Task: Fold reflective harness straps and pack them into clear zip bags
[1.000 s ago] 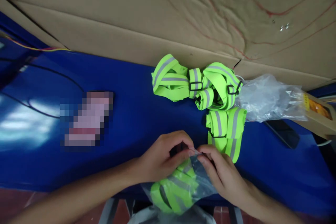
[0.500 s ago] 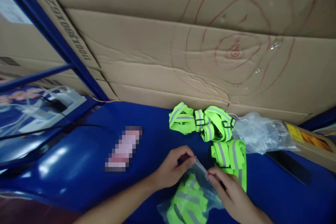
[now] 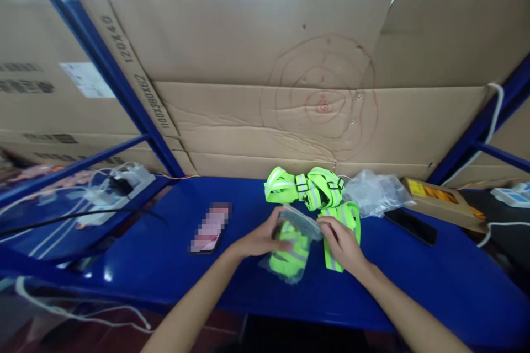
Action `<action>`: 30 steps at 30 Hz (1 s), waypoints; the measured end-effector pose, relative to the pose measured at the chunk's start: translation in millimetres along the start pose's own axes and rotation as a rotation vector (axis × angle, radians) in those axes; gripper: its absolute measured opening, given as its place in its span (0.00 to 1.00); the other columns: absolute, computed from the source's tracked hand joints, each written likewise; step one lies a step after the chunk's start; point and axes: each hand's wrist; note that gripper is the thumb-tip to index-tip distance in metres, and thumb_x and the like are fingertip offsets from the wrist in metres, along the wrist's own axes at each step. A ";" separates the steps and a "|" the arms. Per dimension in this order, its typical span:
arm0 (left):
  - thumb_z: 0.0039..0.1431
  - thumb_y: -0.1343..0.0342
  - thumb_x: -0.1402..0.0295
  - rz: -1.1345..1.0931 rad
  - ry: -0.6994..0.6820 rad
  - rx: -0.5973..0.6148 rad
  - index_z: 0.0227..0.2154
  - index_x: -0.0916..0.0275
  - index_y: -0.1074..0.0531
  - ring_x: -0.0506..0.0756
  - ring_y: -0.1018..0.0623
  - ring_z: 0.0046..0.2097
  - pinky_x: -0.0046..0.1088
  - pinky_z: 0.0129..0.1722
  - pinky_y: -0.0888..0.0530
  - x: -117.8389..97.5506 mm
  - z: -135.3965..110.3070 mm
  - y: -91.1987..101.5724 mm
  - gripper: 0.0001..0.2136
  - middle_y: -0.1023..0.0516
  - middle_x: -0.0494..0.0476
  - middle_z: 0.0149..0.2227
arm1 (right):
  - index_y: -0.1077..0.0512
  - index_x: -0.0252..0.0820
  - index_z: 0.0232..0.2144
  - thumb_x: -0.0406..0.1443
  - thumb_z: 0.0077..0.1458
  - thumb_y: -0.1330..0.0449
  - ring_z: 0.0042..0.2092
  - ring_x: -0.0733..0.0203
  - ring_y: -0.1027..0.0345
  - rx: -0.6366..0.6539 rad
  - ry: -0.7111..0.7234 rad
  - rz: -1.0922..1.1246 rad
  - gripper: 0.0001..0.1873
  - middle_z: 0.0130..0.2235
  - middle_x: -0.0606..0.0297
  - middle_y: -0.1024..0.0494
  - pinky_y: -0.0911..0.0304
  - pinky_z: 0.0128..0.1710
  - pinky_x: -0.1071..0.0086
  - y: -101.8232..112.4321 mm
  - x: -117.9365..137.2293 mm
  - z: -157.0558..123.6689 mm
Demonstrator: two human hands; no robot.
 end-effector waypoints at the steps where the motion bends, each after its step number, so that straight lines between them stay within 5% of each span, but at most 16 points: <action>1: 0.49 0.27 0.62 0.033 -0.009 -0.070 0.61 0.58 0.35 0.63 0.26 0.61 0.41 0.62 0.29 -3.1 0.4 9.2 0.36 0.25 0.64 0.57 | 0.25 0.41 0.50 0.42 0.73 0.51 0.42 0.58 0.21 -0.023 -0.004 -0.003 0.18 0.45 0.56 0.17 0.28 0.43 0.68 1.2 -0.2 1.2; 5: 0.56 0.34 0.58 0.175 -0.017 -0.468 0.64 0.58 0.38 0.66 0.34 0.68 0.45 0.68 0.36 -9.0 14.4 63.2 0.34 0.32 0.65 0.64 | 0.25 0.41 0.48 0.41 0.73 0.51 0.36 0.61 0.23 -0.022 0.037 -0.003 0.16 0.41 0.59 0.18 0.29 0.38 0.69 -0.4 1.7 0.9; 9: 0.54 0.35 0.61 0.353 0.011 -0.873 0.68 0.67 0.44 0.68 0.56 0.76 0.45 0.75 0.54 3.6 40.8 111.9 0.41 0.53 0.72 0.72 | 0.24 0.43 0.45 0.39 0.72 0.50 0.36 0.62 0.23 0.075 0.132 0.009 0.14 0.40 0.62 0.18 0.29 0.39 0.70 -7.1 4.1 -4.0; 15: 0.63 0.42 0.58 0.525 0.046 -1.078 0.72 0.74 0.62 0.74 0.59 0.76 0.47 0.73 0.50 35.6 51.5 122.2 0.45 0.69 0.83 0.74 | 0.24 0.43 0.45 0.40 0.73 0.50 0.33 0.63 0.25 0.138 0.132 0.000 0.15 0.37 0.62 0.19 0.31 0.36 0.70 -8.3 1.4 -5.8; 20: 0.68 0.49 0.53 0.714 -0.010 -1.036 0.72 0.69 0.55 0.79 0.61 0.75 0.61 0.71 0.58 37.9 40.1 103.5 0.38 0.70 0.79 0.76 | 0.24 0.41 0.44 0.43 0.73 0.51 0.32 0.62 0.26 0.126 0.076 -0.053 0.19 0.36 0.61 0.19 0.32 0.34 0.70 -7.8 -7.8 -1.2; 23: 0.68 0.49 0.56 0.800 -0.060 -0.921 0.71 0.68 0.48 0.76 0.56 0.75 0.62 0.71 0.57 36.2 45.6 84.2 0.34 0.60 0.78 0.76 | 0.24 0.41 0.44 0.44 0.74 0.53 0.29 0.63 0.29 0.109 0.049 -0.100 0.21 0.32 0.63 0.21 0.35 0.30 0.71 -7.5 -13.5 2.3; 26: 0.59 0.38 0.59 0.855 -0.114 -0.691 0.71 0.61 0.44 0.71 0.47 0.74 0.52 0.72 0.47 36.6 63.2 61.7 0.39 0.50 0.71 0.75 | 0.24 0.41 0.44 0.44 0.74 0.54 0.28 0.63 0.29 0.109 0.036 -0.157 0.21 0.30 0.65 0.22 0.35 0.29 0.71 -9.0 -16.3 3.8; 30: 0.42 0.27 0.67 0.824 -0.076 -0.520 0.67 0.53 0.36 0.74 0.48 0.75 0.57 0.71 0.48 37.9 93.0 46.1 0.45 0.50 0.66 0.75 | 0.24 0.43 0.43 0.42 0.73 0.53 0.33 0.61 0.24 0.172 0.063 -0.258 0.19 0.33 0.64 0.20 0.32 0.37 0.70 -12.9 -14.2 1.9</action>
Point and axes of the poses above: each hand's wrist, its own z-axis towards the middle knuckle, its own y-axis out of the back of the hand, x = y × z
